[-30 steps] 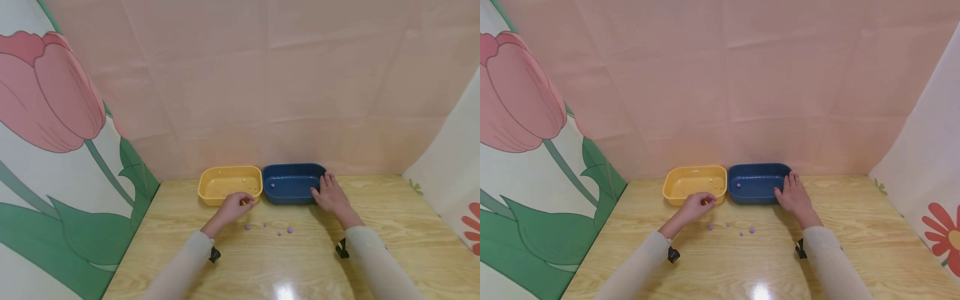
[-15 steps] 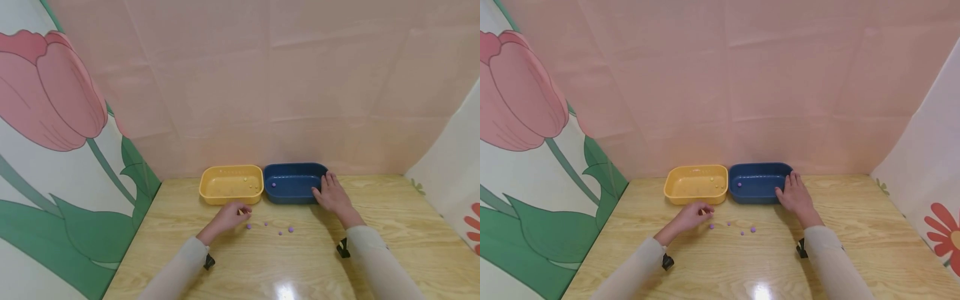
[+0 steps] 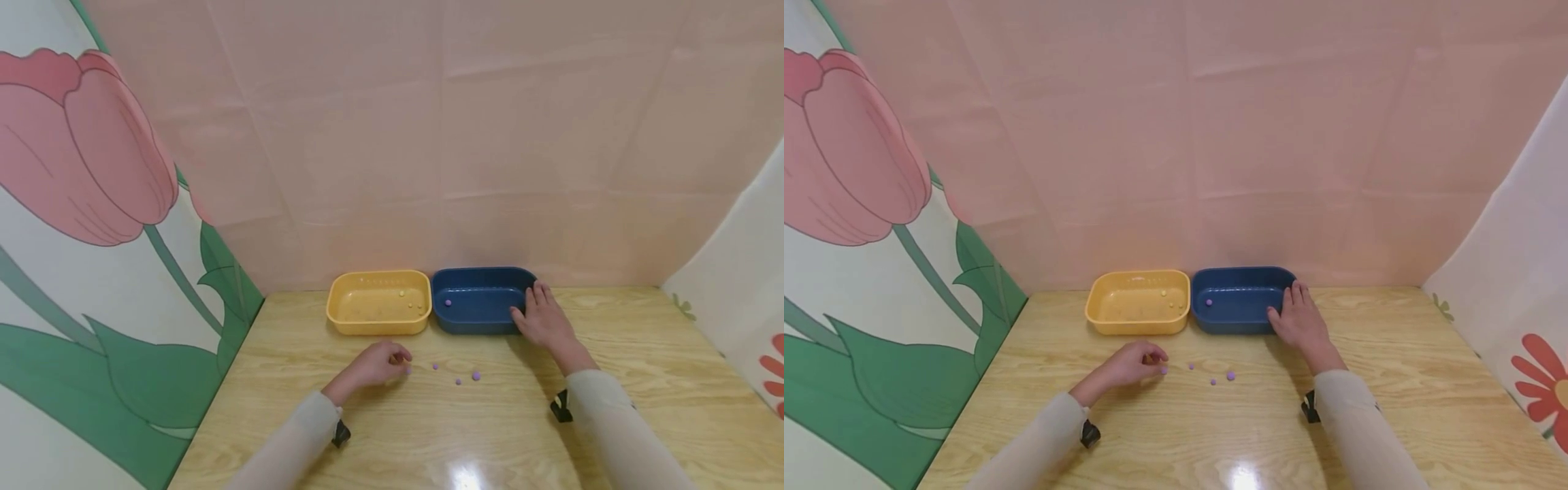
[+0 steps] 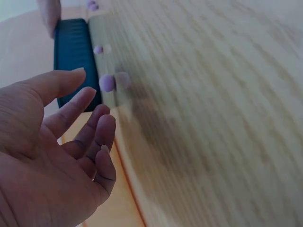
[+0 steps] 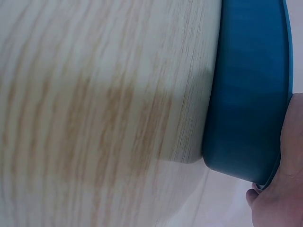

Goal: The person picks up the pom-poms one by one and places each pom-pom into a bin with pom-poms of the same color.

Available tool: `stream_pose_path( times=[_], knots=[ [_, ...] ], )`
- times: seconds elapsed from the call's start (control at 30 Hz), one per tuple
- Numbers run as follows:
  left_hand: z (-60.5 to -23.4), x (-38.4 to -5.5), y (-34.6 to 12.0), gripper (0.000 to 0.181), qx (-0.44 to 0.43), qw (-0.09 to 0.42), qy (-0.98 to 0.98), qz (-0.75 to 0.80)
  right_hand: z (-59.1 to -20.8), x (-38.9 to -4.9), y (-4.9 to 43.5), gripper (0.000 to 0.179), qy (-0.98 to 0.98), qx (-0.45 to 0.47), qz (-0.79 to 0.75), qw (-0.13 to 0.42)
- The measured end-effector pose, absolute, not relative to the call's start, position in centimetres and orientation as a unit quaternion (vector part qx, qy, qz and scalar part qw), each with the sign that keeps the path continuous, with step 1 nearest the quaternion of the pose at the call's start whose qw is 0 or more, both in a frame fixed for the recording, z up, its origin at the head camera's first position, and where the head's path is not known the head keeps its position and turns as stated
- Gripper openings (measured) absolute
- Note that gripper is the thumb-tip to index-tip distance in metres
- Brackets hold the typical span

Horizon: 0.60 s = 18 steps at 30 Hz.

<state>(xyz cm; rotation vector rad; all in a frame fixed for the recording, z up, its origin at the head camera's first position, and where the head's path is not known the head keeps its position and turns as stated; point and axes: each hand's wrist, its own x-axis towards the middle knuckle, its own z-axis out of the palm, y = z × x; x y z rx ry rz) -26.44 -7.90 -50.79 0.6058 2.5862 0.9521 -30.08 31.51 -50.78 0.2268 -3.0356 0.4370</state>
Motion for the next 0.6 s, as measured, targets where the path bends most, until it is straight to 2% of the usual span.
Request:
stream_pose_path(
  times=[0.17,0.6],
  knots=[
    [-51.6,-26.5,-8.0,0.021,0.213,0.167,0.911,0.313,-50.8,-30.0,31.5,0.081,-0.986,0.075,0.148,0.031],
    [-52.4,-26.6,-7.7,0.016,0.242,0.127,0.918,0.288,-50.9,-30.1,31.5,0.080,-0.986,0.071,0.148,0.033]
  ],
)
